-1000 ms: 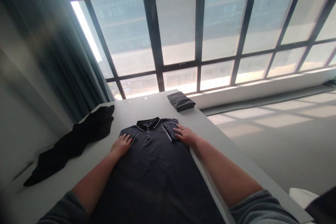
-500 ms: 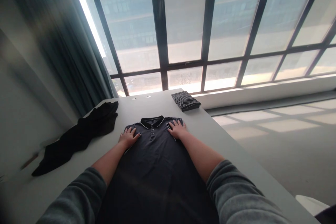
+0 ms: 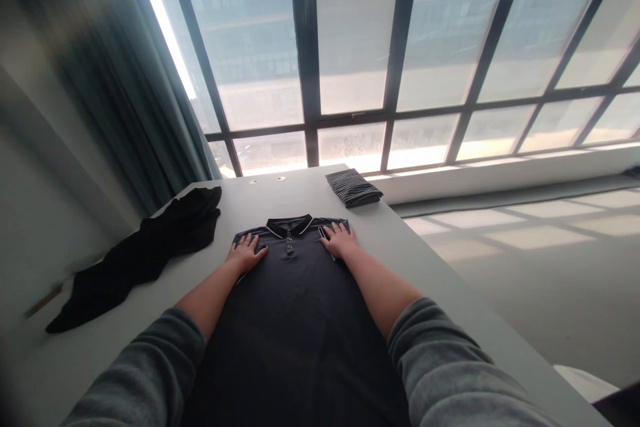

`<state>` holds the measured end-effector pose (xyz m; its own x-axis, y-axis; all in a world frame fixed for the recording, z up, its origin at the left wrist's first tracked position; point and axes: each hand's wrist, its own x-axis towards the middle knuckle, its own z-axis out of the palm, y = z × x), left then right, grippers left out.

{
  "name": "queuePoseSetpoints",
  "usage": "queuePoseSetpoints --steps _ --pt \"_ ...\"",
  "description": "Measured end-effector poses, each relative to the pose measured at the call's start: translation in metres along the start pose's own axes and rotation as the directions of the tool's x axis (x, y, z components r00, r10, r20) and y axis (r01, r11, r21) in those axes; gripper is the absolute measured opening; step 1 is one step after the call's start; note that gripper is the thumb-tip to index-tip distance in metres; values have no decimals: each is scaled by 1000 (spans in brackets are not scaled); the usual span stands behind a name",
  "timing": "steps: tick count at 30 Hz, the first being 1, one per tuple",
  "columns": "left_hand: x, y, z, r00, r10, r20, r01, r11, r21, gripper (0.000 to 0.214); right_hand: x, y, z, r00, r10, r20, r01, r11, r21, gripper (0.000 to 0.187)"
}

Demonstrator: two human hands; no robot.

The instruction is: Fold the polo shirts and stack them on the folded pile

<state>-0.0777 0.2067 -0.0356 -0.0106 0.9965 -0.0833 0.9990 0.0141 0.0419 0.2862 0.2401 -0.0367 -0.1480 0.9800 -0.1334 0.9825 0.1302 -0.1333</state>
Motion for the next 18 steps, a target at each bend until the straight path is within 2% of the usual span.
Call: queuePoseSetpoints --steps 6,12,15,18 --pt "14 -1 -1 1000 14 -5 -14 1000 -17 93 13 3 -4 1000 0 1 0 1000 2 73" --pt "14 2 -7 1000 16 -20 -17 1000 -19 88 19 4 -4 1000 3 -7 -3 1000 -1 72" --pt "3 9 -11 994 15 -111 -14 1000 10 76 19 5 -4 1000 -1 -10 1 1000 -4 73" --pt "-23 18 -13 968 55 -244 -40 997 63 63 19 5 -3 1000 4 -13 -4 1000 -14 71"
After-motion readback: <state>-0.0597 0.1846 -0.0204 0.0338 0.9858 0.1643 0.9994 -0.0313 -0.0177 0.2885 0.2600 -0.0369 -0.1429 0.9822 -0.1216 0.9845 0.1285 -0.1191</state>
